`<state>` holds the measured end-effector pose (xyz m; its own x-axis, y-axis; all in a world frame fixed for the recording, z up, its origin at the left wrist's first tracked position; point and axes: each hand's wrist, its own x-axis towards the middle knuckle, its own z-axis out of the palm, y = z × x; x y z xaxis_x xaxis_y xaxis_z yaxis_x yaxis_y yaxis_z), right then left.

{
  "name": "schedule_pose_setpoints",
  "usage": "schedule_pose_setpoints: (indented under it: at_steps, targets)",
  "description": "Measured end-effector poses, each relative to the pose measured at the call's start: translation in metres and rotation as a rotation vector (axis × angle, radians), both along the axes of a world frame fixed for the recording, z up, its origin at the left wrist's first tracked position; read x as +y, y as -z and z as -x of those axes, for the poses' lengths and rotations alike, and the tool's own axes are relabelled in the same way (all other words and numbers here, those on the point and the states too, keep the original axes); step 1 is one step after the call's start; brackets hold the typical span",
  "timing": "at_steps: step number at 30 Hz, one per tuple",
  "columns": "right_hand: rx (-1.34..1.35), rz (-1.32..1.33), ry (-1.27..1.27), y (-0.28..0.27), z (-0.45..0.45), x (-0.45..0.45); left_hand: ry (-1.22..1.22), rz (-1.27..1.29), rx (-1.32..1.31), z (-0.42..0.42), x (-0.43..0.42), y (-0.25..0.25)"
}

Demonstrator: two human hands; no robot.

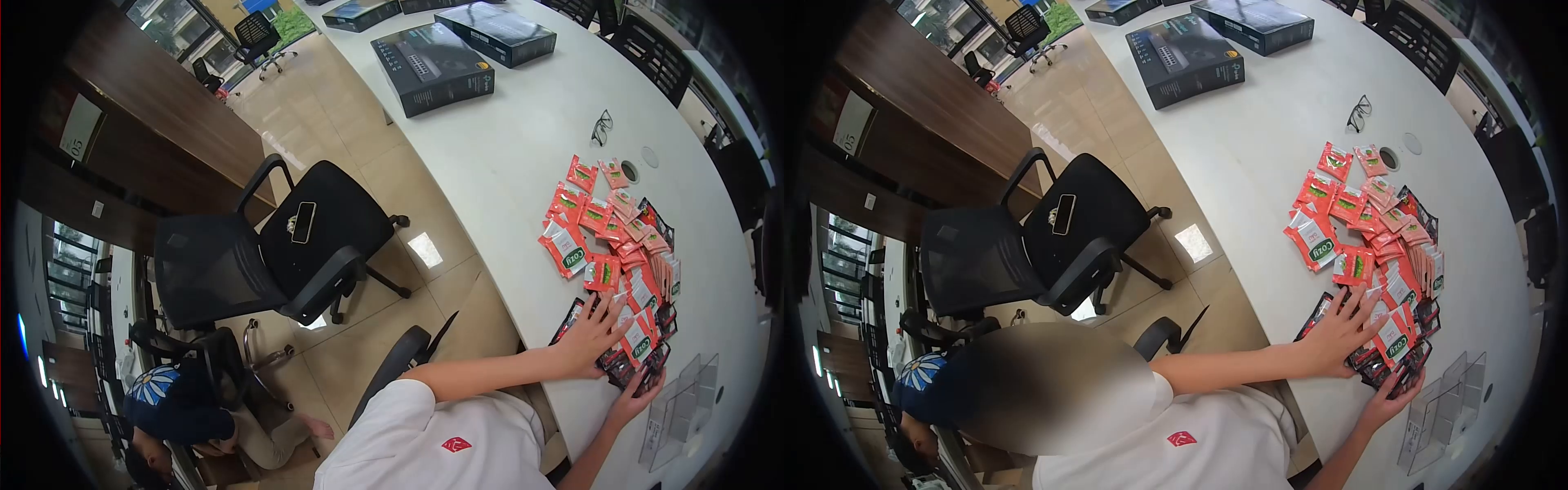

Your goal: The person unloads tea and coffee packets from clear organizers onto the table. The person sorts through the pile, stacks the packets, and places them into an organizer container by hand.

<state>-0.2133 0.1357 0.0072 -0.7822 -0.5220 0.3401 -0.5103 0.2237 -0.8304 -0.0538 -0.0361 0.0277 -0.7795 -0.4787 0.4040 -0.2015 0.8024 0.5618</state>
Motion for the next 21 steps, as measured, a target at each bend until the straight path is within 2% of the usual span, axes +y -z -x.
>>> schedule_pose_setpoints:
  at_steps: [2, 6, 11, 12, 13, 16, 19, 21]
  targets:
    - [0.018, 0.025, -0.016, -0.002, 0.000, 0.000, 0.000, -0.023, 0.019, -0.001, 0.000, -0.001]
    - [0.251, 0.011, -0.056, 0.001, -0.005, -0.003, 0.009, 0.027, -0.044, -0.001, -0.003, -0.003]
    - [0.524, -0.204, -0.019, -0.017, -0.018, -0.005, 0.012, 0.026, -0.006, 0.004, -0.003, 0.005]
    - [0.457, -0.165, 0.020, -0.014, -0.015, 0.007, 0.068, 0.039, -0.015, 0.011, 0.001, 0.000]
    - [0.533, -0.191, -0.038, -0.021, -0.020, -0.008, 0.011, 0.080, -0.040, 0.001, -0.006, -0.002]
    - [0.450, -0.074, -0.091, -0.030, -0.025, -0.015, 0.040, 0.112, -0.035, 0.003, -0.004, -0.010]
    - [0.331, 0.106, -0.087, -0.028, -0.026, -0.025, 0.113, 0.118, -0.071, 0.001, -0.009, -0.016]
    - [0.357, 0.112, -0.048, -0.026, -0.021, -0.022, 0.177, 0.049, -0.015, 0.003, -0.008, -0.015]
